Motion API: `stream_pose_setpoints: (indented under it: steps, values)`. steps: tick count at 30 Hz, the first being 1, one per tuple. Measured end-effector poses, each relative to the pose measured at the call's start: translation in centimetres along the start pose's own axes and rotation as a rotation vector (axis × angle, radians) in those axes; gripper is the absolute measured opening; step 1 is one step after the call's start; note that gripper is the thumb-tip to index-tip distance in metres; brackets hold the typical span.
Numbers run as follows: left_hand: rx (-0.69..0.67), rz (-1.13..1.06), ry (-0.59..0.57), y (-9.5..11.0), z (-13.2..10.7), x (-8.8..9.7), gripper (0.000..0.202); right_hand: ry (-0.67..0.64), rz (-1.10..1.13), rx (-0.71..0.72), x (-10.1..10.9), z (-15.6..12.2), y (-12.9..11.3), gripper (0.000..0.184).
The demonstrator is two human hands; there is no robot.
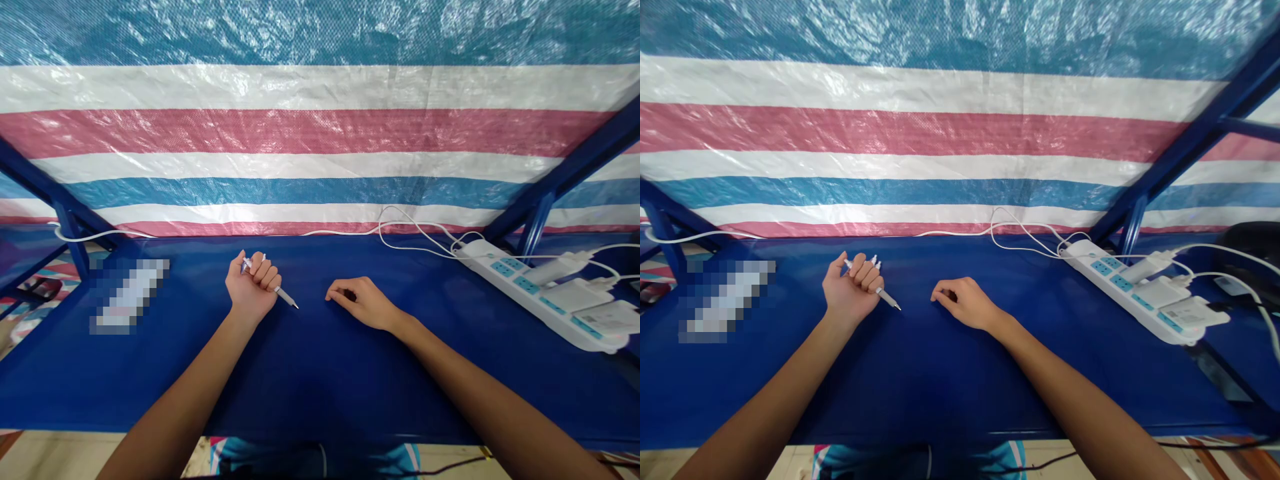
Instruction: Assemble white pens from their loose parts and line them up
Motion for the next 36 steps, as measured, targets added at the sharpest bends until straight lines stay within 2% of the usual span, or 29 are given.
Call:
stream_pose_setpoints:
  steps: [12,23,30,36]
  values:
    - [0.005,-0.013,0.009,-0.06,-0.12,-0.38,0.044,0.001,0.019,0.001,0.01,-0.01,-0.03,0.025]
    - [0.016,-0.008,-0.022,0.02,0.06,0.19,0.046,-0.001,-0.003,0.005,0.05,-0.02,-0.14,0.026]
    - [0.013,-0.016,-0.003,0.04,-0.03,-0.01,0.043,0.002,-0.017,0.001,-0.02,0.00,-0.07,0.027]
    - [0.038,0.003,-0.017,-0.02,-0.02,-0.03,0.049,-0.003,-0.015,-0.006,0.03,-0.01,-0.09,0.025]
Point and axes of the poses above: each hand's wrist, its own z-axis towards the middle knuckle, its own x-axis out of the back of the hand, y = z × x, the point moved 1 cm from there along z, towards the middle knuckle, and after that the axes turned 9 degrees about -y, right-handed, at the moved point
